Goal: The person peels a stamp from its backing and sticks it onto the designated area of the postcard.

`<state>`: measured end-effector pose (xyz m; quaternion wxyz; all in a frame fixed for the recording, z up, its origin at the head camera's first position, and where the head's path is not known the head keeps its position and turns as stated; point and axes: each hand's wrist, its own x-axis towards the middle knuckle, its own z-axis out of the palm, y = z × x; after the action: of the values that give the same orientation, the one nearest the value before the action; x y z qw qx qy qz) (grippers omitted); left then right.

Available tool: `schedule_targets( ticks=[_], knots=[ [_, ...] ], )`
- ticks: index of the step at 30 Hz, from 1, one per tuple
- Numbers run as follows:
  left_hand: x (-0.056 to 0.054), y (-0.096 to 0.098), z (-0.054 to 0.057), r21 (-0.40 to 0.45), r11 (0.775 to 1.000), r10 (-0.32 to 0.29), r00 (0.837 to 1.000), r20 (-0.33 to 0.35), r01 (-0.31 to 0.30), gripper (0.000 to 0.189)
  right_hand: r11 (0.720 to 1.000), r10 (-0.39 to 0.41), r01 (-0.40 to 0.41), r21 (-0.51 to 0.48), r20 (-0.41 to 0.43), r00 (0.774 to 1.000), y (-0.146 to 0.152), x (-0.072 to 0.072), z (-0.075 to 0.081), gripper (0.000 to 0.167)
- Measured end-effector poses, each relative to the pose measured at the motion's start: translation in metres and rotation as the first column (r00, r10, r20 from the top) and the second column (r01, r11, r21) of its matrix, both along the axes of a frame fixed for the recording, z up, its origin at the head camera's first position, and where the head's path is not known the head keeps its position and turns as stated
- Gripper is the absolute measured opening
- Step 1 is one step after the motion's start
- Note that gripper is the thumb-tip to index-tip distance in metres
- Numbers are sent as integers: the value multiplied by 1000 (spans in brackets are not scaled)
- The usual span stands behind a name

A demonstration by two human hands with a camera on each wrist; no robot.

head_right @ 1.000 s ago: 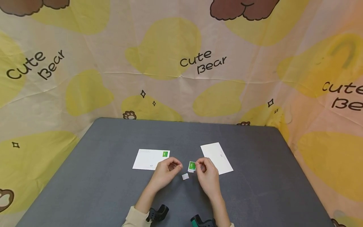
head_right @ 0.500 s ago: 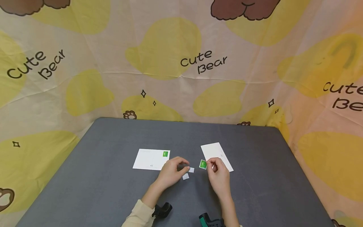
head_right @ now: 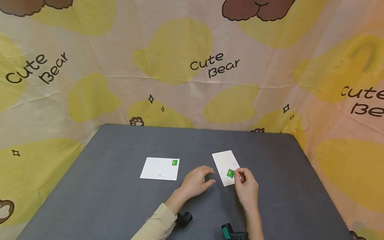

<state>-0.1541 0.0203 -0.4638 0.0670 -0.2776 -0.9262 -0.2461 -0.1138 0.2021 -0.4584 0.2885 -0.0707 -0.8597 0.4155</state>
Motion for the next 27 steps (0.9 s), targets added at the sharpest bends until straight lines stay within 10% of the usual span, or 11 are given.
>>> schedule_targets(
  ticks=[10,27],
  knots=[
    [-1,30,-5,-216,975,-59,998,-36,50,41,999,-49,48,4,35,998,12,4,-4,4],
    [-5,64,-13,-406,913,19,1000,-9,-21,62,998,-70,69,2,40,997,19,11,-2,4]
  ],
)
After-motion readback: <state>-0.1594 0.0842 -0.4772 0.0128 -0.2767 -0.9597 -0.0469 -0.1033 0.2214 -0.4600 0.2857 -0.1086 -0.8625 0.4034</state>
